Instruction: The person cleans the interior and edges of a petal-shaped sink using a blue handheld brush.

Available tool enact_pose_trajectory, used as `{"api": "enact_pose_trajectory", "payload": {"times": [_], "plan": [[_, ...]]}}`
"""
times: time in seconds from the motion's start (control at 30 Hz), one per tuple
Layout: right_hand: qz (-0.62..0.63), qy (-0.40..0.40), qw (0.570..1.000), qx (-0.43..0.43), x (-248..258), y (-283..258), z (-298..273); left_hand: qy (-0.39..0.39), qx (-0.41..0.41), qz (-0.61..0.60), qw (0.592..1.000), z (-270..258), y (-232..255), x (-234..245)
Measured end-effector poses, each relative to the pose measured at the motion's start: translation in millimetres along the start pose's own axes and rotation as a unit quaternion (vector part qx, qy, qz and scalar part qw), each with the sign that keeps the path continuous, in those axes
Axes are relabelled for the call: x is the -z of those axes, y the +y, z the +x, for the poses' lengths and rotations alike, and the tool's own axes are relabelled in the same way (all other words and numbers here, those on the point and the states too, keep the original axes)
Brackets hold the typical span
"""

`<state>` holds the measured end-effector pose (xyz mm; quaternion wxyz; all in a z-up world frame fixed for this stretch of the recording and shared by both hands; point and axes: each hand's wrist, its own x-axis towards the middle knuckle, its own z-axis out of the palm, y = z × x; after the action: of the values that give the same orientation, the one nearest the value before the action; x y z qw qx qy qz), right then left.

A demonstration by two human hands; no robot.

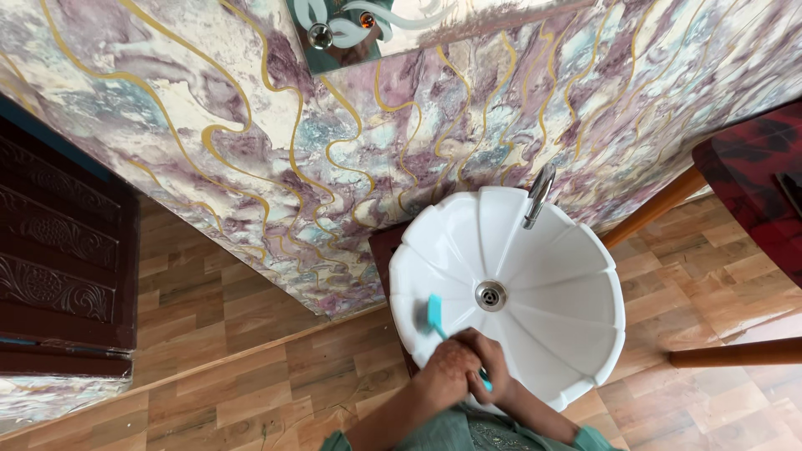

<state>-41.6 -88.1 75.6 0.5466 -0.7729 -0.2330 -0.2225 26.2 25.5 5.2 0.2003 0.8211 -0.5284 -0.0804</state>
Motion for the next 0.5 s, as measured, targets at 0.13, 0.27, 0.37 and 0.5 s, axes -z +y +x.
{"api": "enact_pose_trajectory", "payload": {"times": [0.13, 0.27, 0.37, 0.5], "plan": [[-0.130, -0.019, 0.991, 0.016, 0.9, 32.2, 34.3, -0.008, 0.010, 0.063, 0.998, 10.8, -61.6, -12.1], [-0.181, -0.120, 0.973, -0.077, 22.4, 2.9, 38.9, 0.156, -0.001, -0.094, 0.983, 4.6, -31.8, 2.2], [-0.162, -0.148, 0.959, -0.181, 20.8, -21.8, 19.7, 0.070, -0.021, -0.199, 0.977, -20.9, -9.4, 5.4], [-0.216, -0.091, 0.972, -0.023, 2.0, -6.0, 16.1, 0.126, -0.034, -0.192, 0.973, -20.0, -25.7, -29.0]]}}
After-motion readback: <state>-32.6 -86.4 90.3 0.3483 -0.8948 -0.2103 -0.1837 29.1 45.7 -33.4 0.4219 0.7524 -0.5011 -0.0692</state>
